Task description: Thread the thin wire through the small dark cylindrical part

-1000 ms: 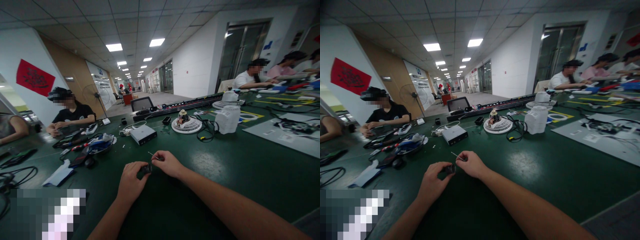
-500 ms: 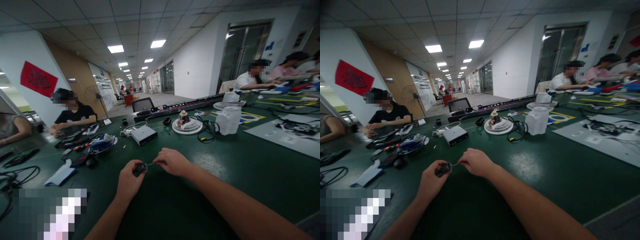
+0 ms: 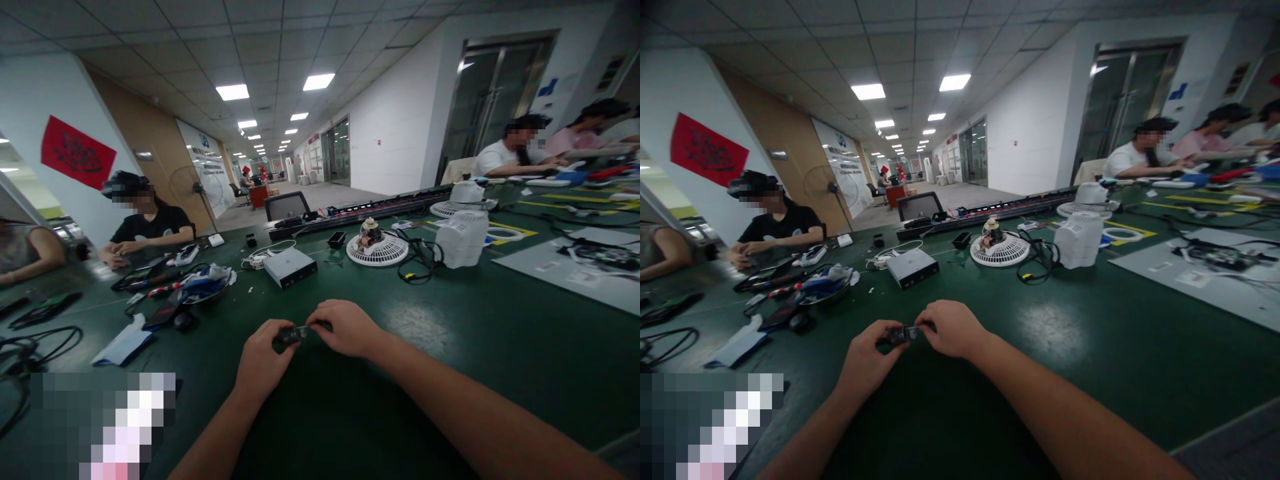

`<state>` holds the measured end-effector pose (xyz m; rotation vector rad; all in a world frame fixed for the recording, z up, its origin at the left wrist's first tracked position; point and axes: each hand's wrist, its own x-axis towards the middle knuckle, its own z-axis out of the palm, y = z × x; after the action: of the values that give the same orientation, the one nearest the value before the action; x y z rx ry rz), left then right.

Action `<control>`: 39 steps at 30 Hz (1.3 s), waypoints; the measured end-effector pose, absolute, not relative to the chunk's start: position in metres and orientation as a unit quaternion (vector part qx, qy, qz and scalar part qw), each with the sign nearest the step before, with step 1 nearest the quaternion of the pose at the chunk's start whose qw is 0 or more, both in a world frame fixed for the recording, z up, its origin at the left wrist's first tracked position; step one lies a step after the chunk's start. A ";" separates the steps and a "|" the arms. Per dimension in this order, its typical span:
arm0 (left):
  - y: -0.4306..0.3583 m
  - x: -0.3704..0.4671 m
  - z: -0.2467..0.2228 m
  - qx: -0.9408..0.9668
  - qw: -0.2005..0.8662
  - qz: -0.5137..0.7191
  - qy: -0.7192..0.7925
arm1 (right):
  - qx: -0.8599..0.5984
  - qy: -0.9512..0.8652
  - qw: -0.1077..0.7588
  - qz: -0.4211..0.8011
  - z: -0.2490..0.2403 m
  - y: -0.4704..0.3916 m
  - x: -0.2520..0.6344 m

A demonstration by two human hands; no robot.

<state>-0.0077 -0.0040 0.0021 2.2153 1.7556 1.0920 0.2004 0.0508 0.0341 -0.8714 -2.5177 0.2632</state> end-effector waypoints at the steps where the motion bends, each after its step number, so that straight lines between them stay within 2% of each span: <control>1: -0.004 -0.008 0.002 0.729 0.056 0.356 0.582 | -0.332 -0.911 0.224 0.095 0.033 0.051 0.200; 7: -0.005 -0.007 0.004 0.712 0.052 0.327 0.619 | -0.459 -0.870 0.157 0.083 0.029 0.054 0.199; 11: -0.003 -0.008 0.006 0.683 0.040 0.319 0.656 | -0.534 -0.810 0.218 0.109 0.027 0.059 0.195; 14: -0.002 -0.009 0.006 0.670 0.044 0.302 0.677 | -0.519 -0.805 0.253 0.138 0.023 0.062 0.186; 22: -0.001 -0.010 0.004 0.672 0.067 0.297 0.675 | -0.506 -0.821 0.199 0.173 0.010 0.061 0.171; 28: -0.004 -0.008 0.003 0.711 0.083 0.337 0.612 | -0.442 -0.799 0.278 0.298 0.014 0.059 0.191; 33: -0.009 -0.003 0.008 0.743 0.081 0.333 0.575 | -0.390 -0.810 0.313 0.305 0.020 0.052 0.188; 39: -0.012 -0.004 0.007 0.768 0.053 0.321 0.552 | -0.369 -0.835 0.313 0.261 0.022 0.046 0.185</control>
<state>-0.0040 -0.0116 0.0068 2.3359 1.6774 0.9747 0.1854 0.0461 0.0221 -0.9718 -2.2030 0.6872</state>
